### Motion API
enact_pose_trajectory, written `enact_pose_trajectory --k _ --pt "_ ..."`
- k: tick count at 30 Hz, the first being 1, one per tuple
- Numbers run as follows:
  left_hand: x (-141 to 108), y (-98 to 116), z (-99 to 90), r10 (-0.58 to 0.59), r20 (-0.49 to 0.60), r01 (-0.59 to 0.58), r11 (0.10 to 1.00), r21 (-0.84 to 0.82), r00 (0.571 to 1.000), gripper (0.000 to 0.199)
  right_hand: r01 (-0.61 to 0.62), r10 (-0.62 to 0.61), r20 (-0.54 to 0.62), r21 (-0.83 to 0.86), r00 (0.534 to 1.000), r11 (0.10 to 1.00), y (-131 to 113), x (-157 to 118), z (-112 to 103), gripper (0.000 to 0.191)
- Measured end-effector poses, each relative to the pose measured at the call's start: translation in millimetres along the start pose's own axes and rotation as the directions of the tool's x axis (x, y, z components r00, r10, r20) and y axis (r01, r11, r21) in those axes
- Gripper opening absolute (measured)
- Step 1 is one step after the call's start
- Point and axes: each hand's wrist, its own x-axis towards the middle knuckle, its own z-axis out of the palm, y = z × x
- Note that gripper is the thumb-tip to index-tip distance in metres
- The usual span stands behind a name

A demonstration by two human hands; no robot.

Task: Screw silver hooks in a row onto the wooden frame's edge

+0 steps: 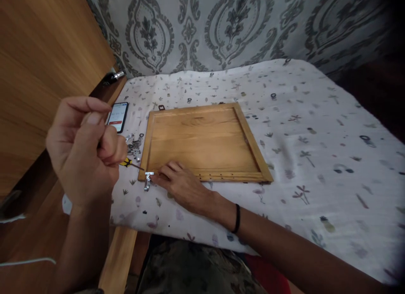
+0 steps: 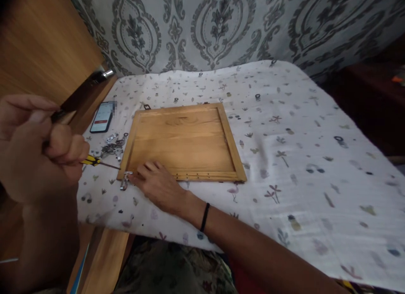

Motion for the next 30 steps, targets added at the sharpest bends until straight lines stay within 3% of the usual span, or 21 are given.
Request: enact_pose_trajectory --k 6,15,25,30 --pt "-8 -8 -4.6 -0.01 -0.031 0.009 1.0 -0.03 0.999 0.011 0.013 -0.013 -0.02 -0.001 1.0 1.0 1 0 3 0.029" --pt "-16 -19 -6.6 -0.011 0.027 0.014 0.992 -0.128 1.0 0.018 0.001 -0.001 -0.011 0.002 1.0 1.0 2 0 2 0.029" --pt "-19 -22 -5.6 -0.025 0.032 0.025 1.0 -0.01 0.999 0.014 -0.004 0.004 0.011 0.011 1.0 1.0 1 0 0 0.031" --pt "-22 -22 -7.4 -0.027 0.077 0.031 0.998 -0.058 0.997 0.006 -0.009 0.009 0.001 0.014 1.0 1.0 1 0 1 0.028"
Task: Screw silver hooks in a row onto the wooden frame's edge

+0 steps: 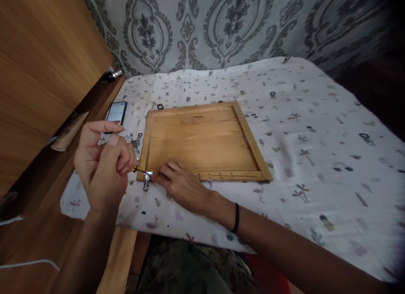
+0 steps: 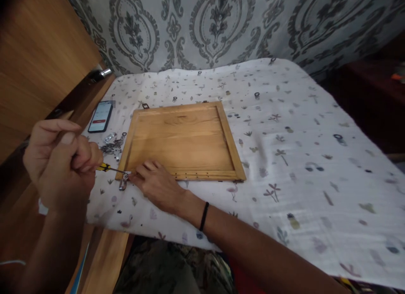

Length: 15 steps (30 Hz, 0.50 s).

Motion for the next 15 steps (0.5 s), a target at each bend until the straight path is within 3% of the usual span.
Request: enact_pose_trajectory --k 4,6,9,11,15 --pt "-1 -7 -11.4 -0.036 0.205 0.052 0.996 -0.074 0.978 0.006 -0.005 0.005 0.012 0.024 1.0 1.0 0 0 -1 0.027" --pt "2 -12 -19.8 -0.031 0.355 0.069 0.993 -0.094 0.934 0.008 -0.003 0.002 0.005 0.034 1.0 0.999 0 -1 -1 0.027" --pt "11 -18 -31.8 -0.013 0.556 0.093 0.989 -0.116 0.831 0.019 0.001 -0.001 -0.003 0.047 1.0 0.999 0 -1 -1 0.027" --pt "17 -18 -38.9 -0.027 0.629 0.116 0.988 -0.101 0.777 0.024 0.0 0.0 -0.006 0.048 1.0 0.999 1 -1 -1 0.027" --pt "25 -13 -52.5 -0.127 0.671 0.103 0.992 0.075 0.731 0.032 0.001 -0.001 -0.007 0.03 1.0 1.0 1 0 0 0.026"
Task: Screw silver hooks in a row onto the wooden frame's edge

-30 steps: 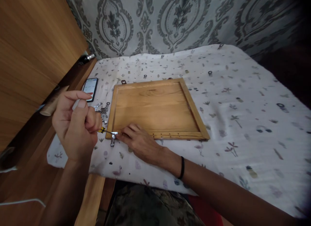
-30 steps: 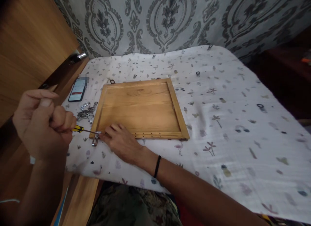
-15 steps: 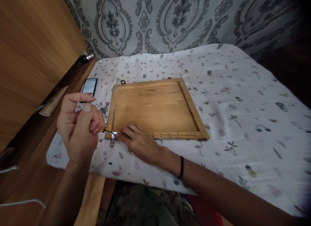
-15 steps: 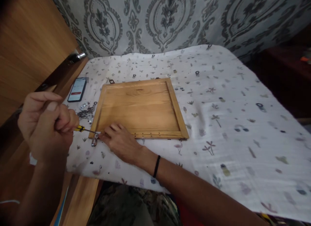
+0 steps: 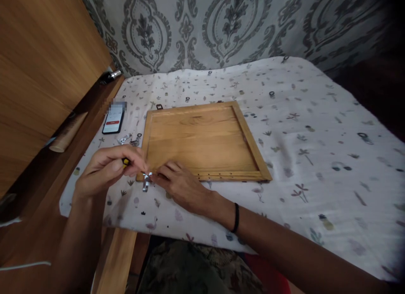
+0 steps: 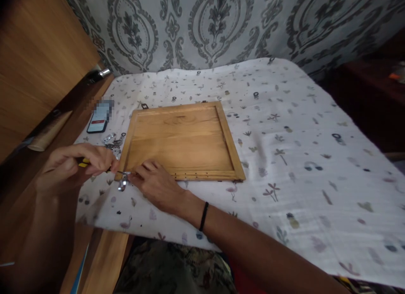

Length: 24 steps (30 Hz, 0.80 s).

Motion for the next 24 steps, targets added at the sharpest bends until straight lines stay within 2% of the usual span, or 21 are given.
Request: enact_pose_trajectory --k 2,7,9,11,14,16,18,20,24 --pt "-3 1 -4.8 -0.007 0.019 0.006 1.0 0.026 1.0 0.029 -0.002 0.002 0.003 -0.011 1.0 1.0 0 0 0 0.026" --pt "-2 -3 -10.6 0.049 0.117 -0.038 0.995 -0.089 0.992 0.024 -0.005 0.005 0.017 -0.01 1.0 1.0 0 0 -2 0.025" --pt "1 -3 -9.3 0.02 0.103 -0.013 0.998 -0.063 0.994 0.024 -0.008 0.008 0.017 0.001 1.0 1.0 0 0 -1 0.025" --pt "5 -3 -4.2 -0.01 0.031 0.009 1.0 0.013 0.999 0.023 -0.007 0.007 0.012 0.015 1.0 1.0 0 0 -1 0.026" --pt "6 -3 9.5 0.001 -0.148 0.026 0.984 0.176 0.989 0.023 -0.007 0.006 0.013 0.029 1.0 1.0 0 0 0 0.027" --pt "3 -4 18.8 0.065 -0.284 0.018 0.96 0.281 0.956 0.024 -0.009 0.009 0.014 0.027 1.0 1.0 0 -1 0 0.027" --pt "-1 -4 24.0 0.132 -0.356 0.021 0.918 0.395 0.925 0.024 -0.009 0.009 0.011 0.019 1.0 1.0 0 -1 -1 0.026" --pt "-6 -1 22.9 0.157 -0.332 0.037 0.859 0.511 0.93 0.025 -0.012 0.012 0.01 0.011 1.0 1.0 0 0 -1 0.025" --pt "-10 14 7.2 0.08 -0.084 -0.001 0.731 0.682 0.993 0.031 -0.002 0.002 -0.002 0.005 1.0 1.0 0 0 -1 0.026"
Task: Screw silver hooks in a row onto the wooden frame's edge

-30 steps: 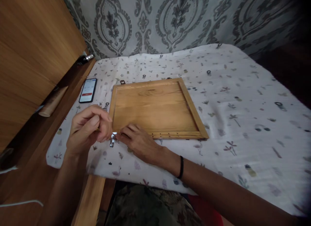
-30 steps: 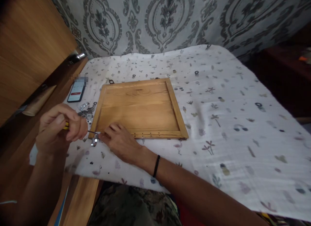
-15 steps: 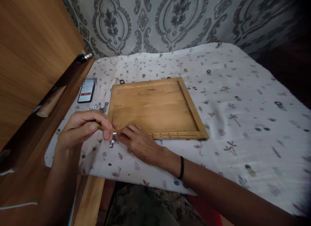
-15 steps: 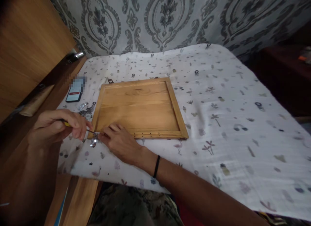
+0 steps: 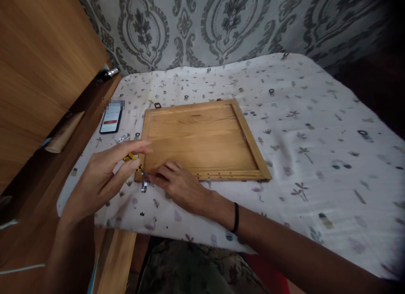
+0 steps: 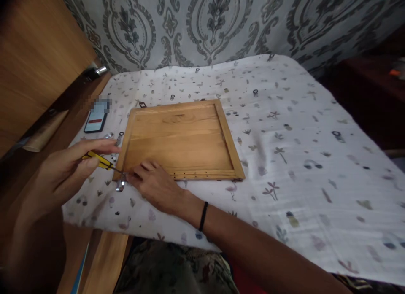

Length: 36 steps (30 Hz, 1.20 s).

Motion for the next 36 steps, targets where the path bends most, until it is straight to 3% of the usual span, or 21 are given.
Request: enact_pose_trajectory --k 2,6,12,20,24,30,36 --pt "0 1 -11.6 0.037 0.079 -0.042 0.997 0.063 0.996 0.039 0.003 -0.003 -0.001 -0.002 1.0 1.0 1 0 1 0.027" --pt "0 1 -22.9 0.073 0.104 -0.091 0.98 0.179 0.992 0.042 0.003 -0.003 0.0 -0.006 1.0 1.0 1 -1 2 0.027" --pt "4 0 -22.3 0.075 0.019 -0.077 0.957 0.278 0.997 0.029 -0.001 0.001 -0.005 -0.001 1.0 1.0 0 0 1 0.025" --pt "2 0 -21.0 0.111 0.059 -0.125 0.904 0.408 0.992 0.025 -0.006 0.006 -0.002 -0.01 1.0 1.0 0 0 2 0.024" --pt "-2 5 -22.4 0.101 -0.013 -0.086 0.899 0.43 0.995 0.033 0.002 -0.002 -0.008 -0.005 1.0 1.0 0 -1 3 0.026" --pt "-10 15 -27.1 0.038 -0.248 0.058 0.928 0.368 0.968 0.035 0.008 -0.008 0.009 0.015 1.0 1.0 0 -1 1 0.029" --pt "-22 10 -23.9 0.006 -0.194 0.077 0.906 0.416 0.981 0.032 -0.015 0.015 0.006 -0.034 1.0 0.999 -3 0 0 0.037"
